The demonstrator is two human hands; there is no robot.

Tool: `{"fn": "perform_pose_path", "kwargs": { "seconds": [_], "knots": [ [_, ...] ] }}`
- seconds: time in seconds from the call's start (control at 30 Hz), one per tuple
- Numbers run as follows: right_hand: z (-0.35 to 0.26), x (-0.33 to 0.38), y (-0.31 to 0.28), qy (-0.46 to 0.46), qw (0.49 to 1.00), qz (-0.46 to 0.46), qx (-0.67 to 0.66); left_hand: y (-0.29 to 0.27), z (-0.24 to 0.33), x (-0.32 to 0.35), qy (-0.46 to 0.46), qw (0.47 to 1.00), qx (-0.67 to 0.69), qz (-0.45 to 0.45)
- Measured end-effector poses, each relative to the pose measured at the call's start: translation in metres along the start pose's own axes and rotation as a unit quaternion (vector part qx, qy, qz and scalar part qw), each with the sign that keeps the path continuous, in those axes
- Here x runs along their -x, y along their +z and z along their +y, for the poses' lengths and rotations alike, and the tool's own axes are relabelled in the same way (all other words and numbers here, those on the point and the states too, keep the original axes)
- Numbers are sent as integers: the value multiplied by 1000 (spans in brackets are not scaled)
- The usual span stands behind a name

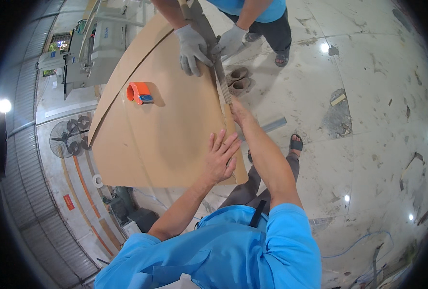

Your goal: The person tapes a large cardboard sheet on a workbench using a handheld tape dispenser. They fold edges, apply tape along seams, and smooth the surface while a coworker assists with additional taping.

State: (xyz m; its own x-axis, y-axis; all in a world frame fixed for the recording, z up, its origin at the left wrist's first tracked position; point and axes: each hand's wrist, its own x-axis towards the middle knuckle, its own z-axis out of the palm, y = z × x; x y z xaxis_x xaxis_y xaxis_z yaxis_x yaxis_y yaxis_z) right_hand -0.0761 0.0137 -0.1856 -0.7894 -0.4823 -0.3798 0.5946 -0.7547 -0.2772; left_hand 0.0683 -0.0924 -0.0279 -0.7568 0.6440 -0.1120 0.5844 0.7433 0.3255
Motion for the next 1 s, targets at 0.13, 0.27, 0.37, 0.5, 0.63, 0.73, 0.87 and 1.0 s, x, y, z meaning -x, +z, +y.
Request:
{"fn": "perform_pose_path", "kwargs": {
  "seconds": [0.13,0.27,0.37,0.5,0.63,0.73,0.87,1.0],
  "knots": [
    [-13,13,33,-24,998,24,-48,1,0,1,-2,1000,20,12],
    [-31,23,52,-24,994,55,87,3,-3,2,0,999,35,21],
    [-41,28,60,-21,974,98,205,4,-4,1,8,998,47,30],
    [-45,36,68,-33,957,125,258,6,-4,2,1,997,64,31],
    [-44,35,70,-65,940,153,298,7,-4,2,-5,997,61,46],
    [-41,29,68,-96,920,166,342,6,-3,1,-9,997,46,56],
    [-36,24,69,-177,872,184,418,5,-3,1,-3,998,39,58],
    [-31,31,81,-202,807,180,526,8,-4,2,-4,997,33,69]
  ]
}}
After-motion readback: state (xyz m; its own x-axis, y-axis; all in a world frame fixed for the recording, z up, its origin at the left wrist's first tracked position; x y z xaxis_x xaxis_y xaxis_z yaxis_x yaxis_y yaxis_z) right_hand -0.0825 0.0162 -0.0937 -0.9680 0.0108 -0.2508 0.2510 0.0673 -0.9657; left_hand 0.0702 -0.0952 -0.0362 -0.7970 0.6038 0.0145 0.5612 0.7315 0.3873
